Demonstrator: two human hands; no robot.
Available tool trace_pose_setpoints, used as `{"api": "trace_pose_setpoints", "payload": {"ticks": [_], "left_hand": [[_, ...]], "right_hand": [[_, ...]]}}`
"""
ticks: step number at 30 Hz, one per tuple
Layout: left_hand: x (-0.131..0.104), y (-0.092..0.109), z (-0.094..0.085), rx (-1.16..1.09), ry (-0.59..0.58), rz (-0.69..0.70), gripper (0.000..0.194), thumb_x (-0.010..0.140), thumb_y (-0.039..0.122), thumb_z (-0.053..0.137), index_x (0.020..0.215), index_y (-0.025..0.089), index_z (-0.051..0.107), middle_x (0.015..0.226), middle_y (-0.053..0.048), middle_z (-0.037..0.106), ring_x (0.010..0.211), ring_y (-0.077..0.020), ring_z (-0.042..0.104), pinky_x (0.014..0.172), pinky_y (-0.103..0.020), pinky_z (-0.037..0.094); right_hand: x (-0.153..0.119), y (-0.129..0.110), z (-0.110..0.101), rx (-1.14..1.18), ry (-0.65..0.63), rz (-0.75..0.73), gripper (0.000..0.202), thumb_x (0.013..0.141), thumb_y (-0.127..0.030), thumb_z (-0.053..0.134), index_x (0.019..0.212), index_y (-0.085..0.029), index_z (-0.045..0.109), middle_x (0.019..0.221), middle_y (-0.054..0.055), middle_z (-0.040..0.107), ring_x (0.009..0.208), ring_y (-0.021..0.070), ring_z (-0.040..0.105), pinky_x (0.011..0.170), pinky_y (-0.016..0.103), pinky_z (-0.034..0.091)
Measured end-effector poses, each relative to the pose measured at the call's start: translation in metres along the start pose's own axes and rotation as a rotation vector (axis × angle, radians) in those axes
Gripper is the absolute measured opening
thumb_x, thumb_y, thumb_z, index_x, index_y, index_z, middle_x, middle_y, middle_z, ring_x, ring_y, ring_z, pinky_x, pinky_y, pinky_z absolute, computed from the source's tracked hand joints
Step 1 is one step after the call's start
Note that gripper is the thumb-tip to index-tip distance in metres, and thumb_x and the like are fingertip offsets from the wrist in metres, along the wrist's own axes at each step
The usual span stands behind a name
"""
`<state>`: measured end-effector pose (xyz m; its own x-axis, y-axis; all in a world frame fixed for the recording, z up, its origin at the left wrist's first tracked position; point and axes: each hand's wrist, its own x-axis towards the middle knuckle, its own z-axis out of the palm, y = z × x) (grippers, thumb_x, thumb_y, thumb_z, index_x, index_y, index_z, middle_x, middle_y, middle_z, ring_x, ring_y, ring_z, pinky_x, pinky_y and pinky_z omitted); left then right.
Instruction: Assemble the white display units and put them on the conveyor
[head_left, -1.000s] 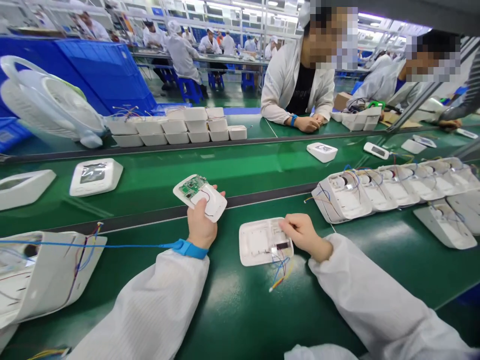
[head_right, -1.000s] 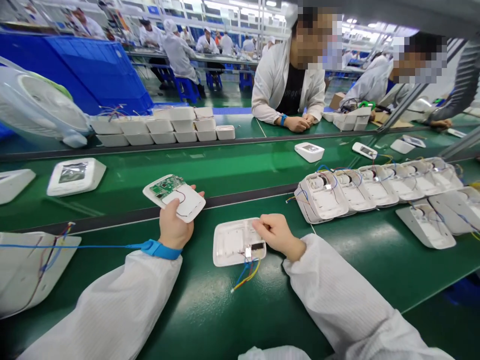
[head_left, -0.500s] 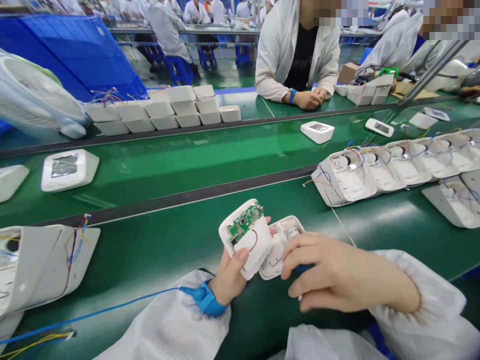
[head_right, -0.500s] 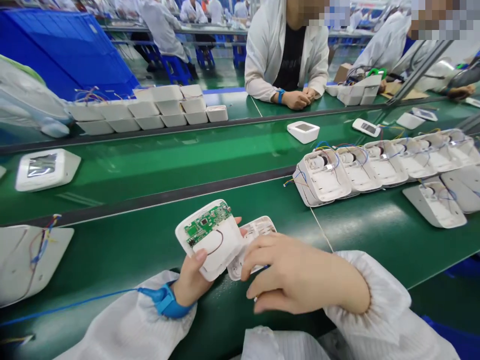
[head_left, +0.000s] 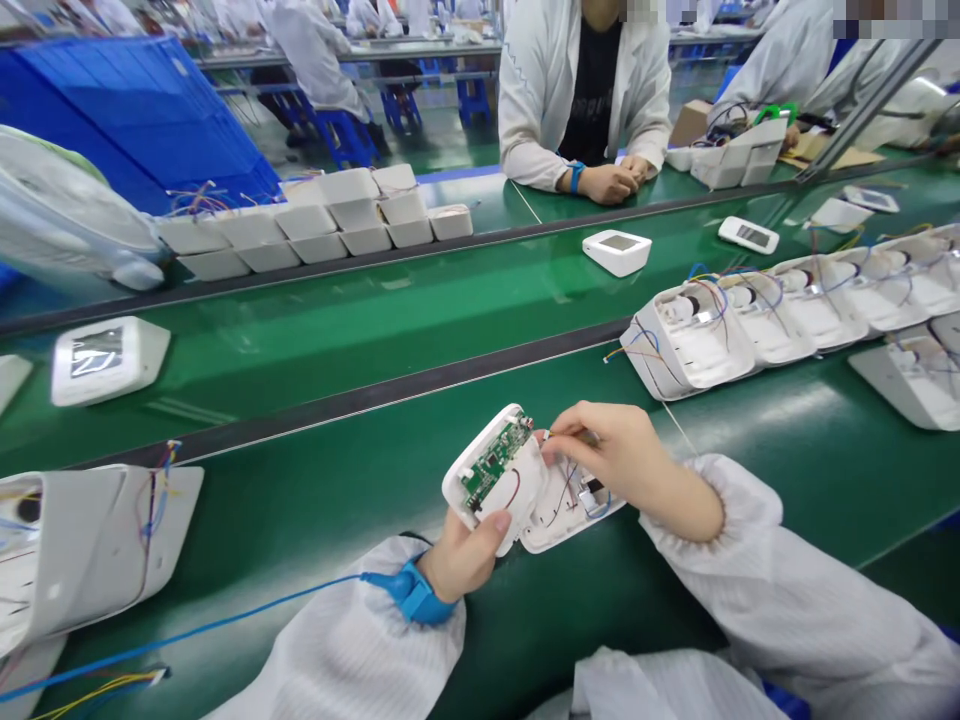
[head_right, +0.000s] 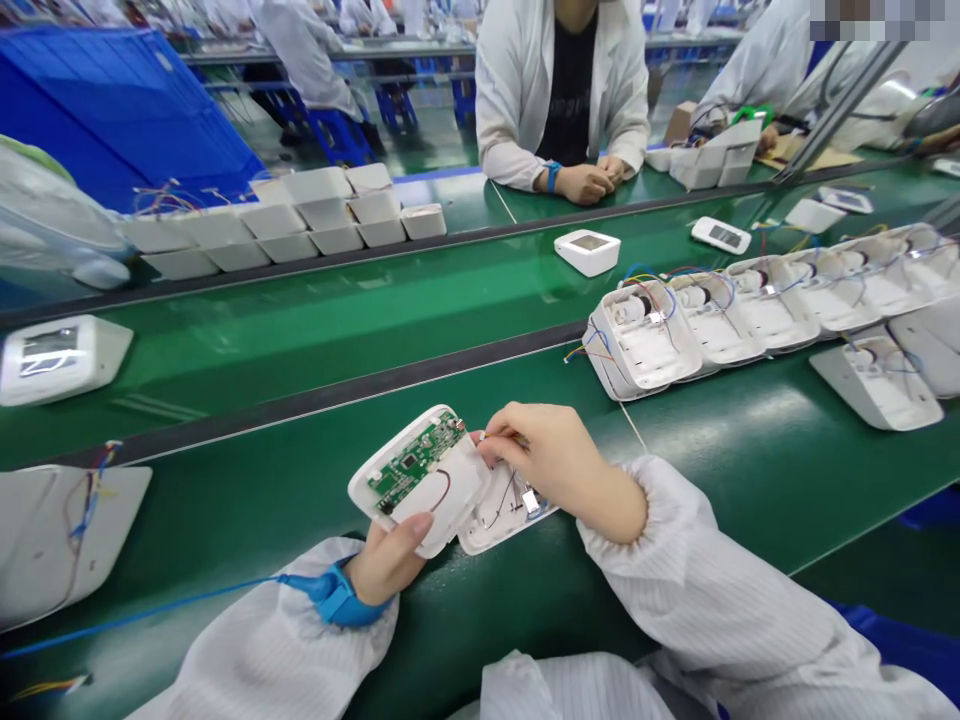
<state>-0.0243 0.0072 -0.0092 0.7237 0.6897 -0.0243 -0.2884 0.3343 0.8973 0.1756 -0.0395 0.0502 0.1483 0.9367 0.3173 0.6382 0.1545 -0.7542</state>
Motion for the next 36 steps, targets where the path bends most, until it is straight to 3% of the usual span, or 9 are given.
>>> {"api": "trace_pose_setpoints", "payload": {"ticks": [2,6,12,18,23,36], "left_hand": [[0.0,0.003,0.002,0.005,-0.021,-0.006,0.07,0.078,0.054,0.069,0.136,0.017,0.055,0.127,-0.017,0.067,0.126,-0.0391,0.057,0.11,-0.056,0.042],[-0.003,-0.001,-0.003,0.054,-0.032,0.02,0.066,0.079,0.055,0.067,0.133,0.017,0.058,0.125,-0.016,0.068,0.128,-0.0384,0.055,0.113,-0.055,0.039],[-0.004,-0.009,-0.009,0.101,-0.01,0.066,0.064,0.082,0.052,0.066,0.135,0.018,0.056,0.131,-0.015,0.065,0.13,-0.0377,0.054,0.114,-0.055,0.038],[-0.005,-0.018,-0.011,0.165,-0.008,0.154,0.056,0.089,0.046,0.061,0.139,0.02,0.052,0.134,-0.012,0.063,0.135,-0.0358,0.049,0.118,-0.057,0.032],[-0.011,-0.032,-0.024,0.217,0.011,0.138,0.052,0.091,0.044,0.058,0.137,0.02,0.053,0.134,-0.011,0.063,0.141,-0.0347,0.042,0.121,-0.059,0.022],[-0.011,-0.031,-0.022,0.116,0.002,0.121,0.049,0.09,0.043,0.06,0.135,0.022,0.056,0.135,-0.01,0.062,0.136,-0.0344,0.047,0.12,-0.056,0.027]], "right_hand": [[0.001,0.001,-0.003,-0.036,-0.016,-0.062,0.014,0.089,-0.022,0.068,0.075,-0.023,0.067,0.07,-0.005,0.072,0.063,0.01,0.065,0.064,0.022,0.048],[0.005,0.008,-0.007,-0.109,-0.03,-0.21,0.013,0.094,-0.021,0.062,0.083,-0.021,0.07,0.079,-0.002,0.073,0.073,0.0113,0.066,0.069,0.023,0.047],[0.004,0.009,-0.008,-0.449,-0.011,-0.329,0.023,0.097,-0.03,0.057,0.079,-0.019,0.067,0.079,0.003,0.071,0.072,0.016,0.062,0.068,0.03,0.04],[-0.006,-0.012,0.001,-0.141,-0.133,-0.223,0.017,0.093,-0.028,0.061,0.08,-0.018,0.062,0.074,0.0,0.065,0.067,0.0121,0.057,0.065,0.025,0.039],[-0.012,-0.018,0.012,-0.023,-0.069,-0.139,0.016,0.092,-0.028,0.063,0.078,-0.019,0.062,0.068,-0.003,0.061,0.064,0.0107,0.054,0.065,0.024,0.038],[-0.012,-0.019,0.015,0.063,-0.023,-0.097,0.019,0.092,-0.026,0.063,0.075,-0.02,0.057,0.068,-0.003,0.062,0.062,0.0102,0.054,0.063,0.023,0.04]]}}
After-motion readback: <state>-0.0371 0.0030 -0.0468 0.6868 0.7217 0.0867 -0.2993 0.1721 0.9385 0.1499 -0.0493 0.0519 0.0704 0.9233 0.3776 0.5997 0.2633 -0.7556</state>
